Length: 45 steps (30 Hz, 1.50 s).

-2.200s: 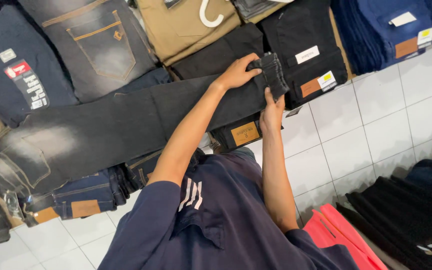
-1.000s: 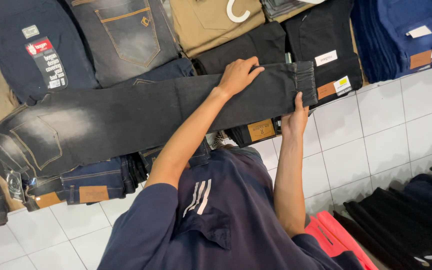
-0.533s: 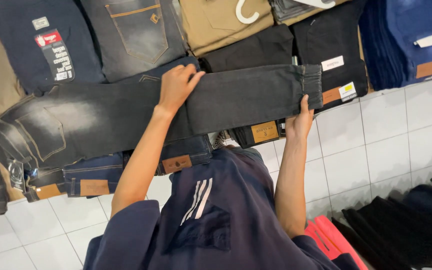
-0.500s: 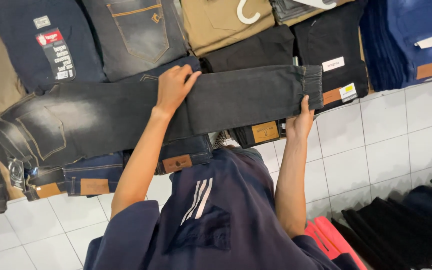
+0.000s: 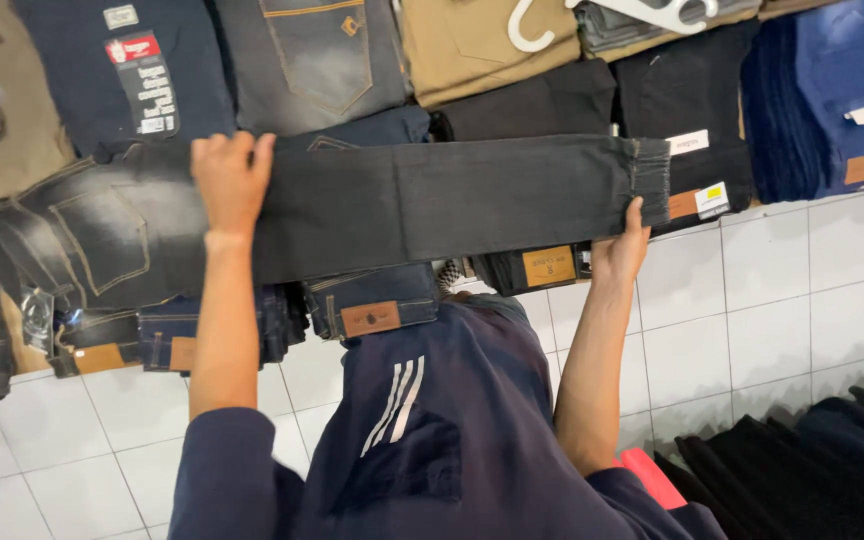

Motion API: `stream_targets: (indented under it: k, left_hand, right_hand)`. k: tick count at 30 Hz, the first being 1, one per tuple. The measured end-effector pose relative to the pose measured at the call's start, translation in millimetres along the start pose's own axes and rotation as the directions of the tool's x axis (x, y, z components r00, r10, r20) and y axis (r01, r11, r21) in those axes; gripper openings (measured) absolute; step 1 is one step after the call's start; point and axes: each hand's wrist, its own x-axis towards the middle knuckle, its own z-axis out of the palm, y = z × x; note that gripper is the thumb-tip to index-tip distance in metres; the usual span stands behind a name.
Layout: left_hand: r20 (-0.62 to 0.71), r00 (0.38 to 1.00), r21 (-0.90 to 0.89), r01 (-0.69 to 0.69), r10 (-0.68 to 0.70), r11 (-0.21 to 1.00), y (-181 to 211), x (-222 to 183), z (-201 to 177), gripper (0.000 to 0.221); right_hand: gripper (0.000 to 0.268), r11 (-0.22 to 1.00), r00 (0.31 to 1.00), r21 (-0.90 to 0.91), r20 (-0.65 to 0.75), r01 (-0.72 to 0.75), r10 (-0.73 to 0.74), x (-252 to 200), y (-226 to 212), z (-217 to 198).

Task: Folding a pair of jeans in a clothing store.

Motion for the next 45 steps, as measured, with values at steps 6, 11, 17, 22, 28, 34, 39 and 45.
stream_targets:
  k: [6, 11, 17, 22, 28, 34, 39, 45]
  left_hand:
    - [-0.093, 0.99, -0.042, 0.1, -0.104, 0.994, -64.5, -40.1, -50.8, 0.017]
    - [0.072, 0.949, -0.082, 0.311, -0.305, 0.947, -78.2, -81.2, -87.0, 0.064]
    - [0.071, 0.754, -0.205, 0.652, -0.653, 0.73, -121.0, -160.1, -65.1, 0.066]
    - [0.013, 0.556, -0.153, 0.823, -0.831, 0.547, -151.4, -244.9, -65.5, 0.061]
    - [0.415, 0.04, -0.76, 0.564, -0.909, -0.322, -153.6, -294.6, -76.0, 0.061]
    - [0.788, 0.199, -0.613, 0.326, -0.582, -0.719, -155.8, -280.4, -80.5, 0.084]
    - [0.782, 0.277, -0.617, 0.21, -0.559, -0.759, -157.4, -263.5, -77.4, 0.069]
    - [0.669, 0.265, -0.741, 0.31, -0.694, -0.596, -152.7, -247.4, -80.7, 0.052]
  right_hand:
    - [0.052, 0.996, 0.993, 0.011, -0.076, 0.092, -0.09, 45.2, 22.8, -25.7]
    - [0.058, 0.98, 0.976, -0.023, -0.088, 0.198, -0.199, 48.8, 26.7, -27.0]
    - [0.056, 0.966, 0.989, -0.215, -0.008, 0.143, -0.148, -24.5, -5.4, 24.6]
    - [0.06, 0.978, 0.992, -0.18, 0.077, 0.108, -0.095, -29.9, -5.4, 32.4]
    - [0.074, 0.98, 0.981, -0.088, 0.102, 0.176, -0.167, -49.1, 2.3, 45.1]
    - [0.059, 0.996, 0.986, -0.011, 0.139, 0.091, -0.089, -65.5, 3.4, 56.9]
    - [0.061, 0.997, 0.996, 0.052, 0.067, 0.054, -0.058, -74.7, -4.0, 65.2]
    - [0.049, 0.983, 0.981, -0.136, 0.164, 0.124, -0.101, -34.3, 21.8, 43.0]
